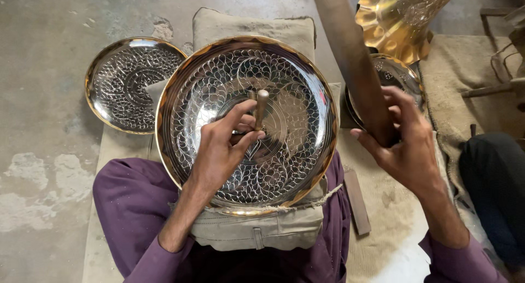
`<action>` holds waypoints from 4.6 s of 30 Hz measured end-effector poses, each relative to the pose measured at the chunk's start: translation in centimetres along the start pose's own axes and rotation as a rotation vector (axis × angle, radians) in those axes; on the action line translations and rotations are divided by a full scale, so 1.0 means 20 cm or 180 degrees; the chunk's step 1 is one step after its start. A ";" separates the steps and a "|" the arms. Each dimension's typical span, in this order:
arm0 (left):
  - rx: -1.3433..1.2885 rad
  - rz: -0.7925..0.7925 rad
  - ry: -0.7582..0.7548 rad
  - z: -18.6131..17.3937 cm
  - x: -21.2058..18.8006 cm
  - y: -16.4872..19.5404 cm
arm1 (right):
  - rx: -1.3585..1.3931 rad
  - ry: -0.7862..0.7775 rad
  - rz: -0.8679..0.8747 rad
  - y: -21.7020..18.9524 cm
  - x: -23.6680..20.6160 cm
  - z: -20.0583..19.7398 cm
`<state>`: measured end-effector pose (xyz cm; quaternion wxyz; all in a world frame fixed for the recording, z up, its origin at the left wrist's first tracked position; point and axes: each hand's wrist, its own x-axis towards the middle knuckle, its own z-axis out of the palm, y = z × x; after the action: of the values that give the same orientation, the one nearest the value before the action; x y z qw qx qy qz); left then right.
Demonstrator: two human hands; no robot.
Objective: The person sits on the floor with a decorated metal plate resting on a lap cushion and engraves ornamental patterns into its surface. They hold a chisel against the plate with one hand and strike it with a wooden mallet held in the other hand, repositioning the chisel repeatedly to work across the design, with other engraved plates and brass items beside them.
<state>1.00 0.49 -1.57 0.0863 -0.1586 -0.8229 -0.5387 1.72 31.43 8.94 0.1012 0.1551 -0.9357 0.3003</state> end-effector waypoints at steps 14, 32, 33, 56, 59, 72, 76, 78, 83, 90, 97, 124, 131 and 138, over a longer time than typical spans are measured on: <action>0.0011 0.0110 -0.0067 -0.02 -0.01 0.05 | -0.0844 -0.0629 -0.0387 -0.09 0.10 -0.07; 0.0127 0.0274 -0.0409 -0.05 0.04 0.09 | -0.0725 -0.0314 0.0070 -0.06 0.00 0.02; 0.0189 0.0273 -0.0426 -0.06 0.04 0.10 | -0.0428 -0.0433 0.0287 -0.04 -0.01 0.04; 0.0569 0.0586 -0.1681 -0.09 0.15 0.10 | 0.0118 0.0237 0.0911 0.17 -0.44 0.33; 0.0592 0.0452 -0.1623 -0.09 0.14 0.13 | -0.0089 0.0504 0.0403 0.13 -0.41 0.31; 0.0232 0.0009 -0.0942 -0.10 0.06 0.15 | -0.0404 0.0047 0.0180 0.02 -0.22 0.14; 0.0195 0.0224 -0.0773 -0.09 0.06 0.13 | 0.0075 0.0169 0.0306 0.00 -0.18 0.13; 0.0231 0.0107 -0.0891 -0.10 0.06 0.13 | -0.0648 -0.0183 0.0335 0.00 -0.18 0.14; 0.0203 0.0159 -0.1006 -0.09 0.07 0.13 | -0.0335 0.0049 0.0424 0.04 -0.20 0.18; 0.0156 0.0162 -0.0921 -0.10 0.06 0.15 | 0.0001 0.0194 0.0196 0.01 -0.18 0.16; 0.0272 0.0230 -0.0811 -0.11 0.04 0.17 | -0.0060 0.0101 0.0286 -0.05 -0.13 0.11; -0.0177 0.0261 0.0366 -0.03 -0.04 -0.04 | 0.0039 -0.0015 -0.0079 -0.16 0.02 0.03; -0.0084 0.0086 0.0049 -0.03 0.01 0.00 | -0.0393 -0.0220 -0.0363 -0.16 0.07 0.00; -0.0086 0.0026 -0.0029 -0.06 0.00 0.03 | -0.0525 -0.0196 -0.0619 -0.16 0.16 -0.01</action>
<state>1.19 -0.36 -0.66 0.0825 -0.1656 -0.8153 -0.5487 -0.13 28.30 11.82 0.1134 0.2454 -0.9404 0.2062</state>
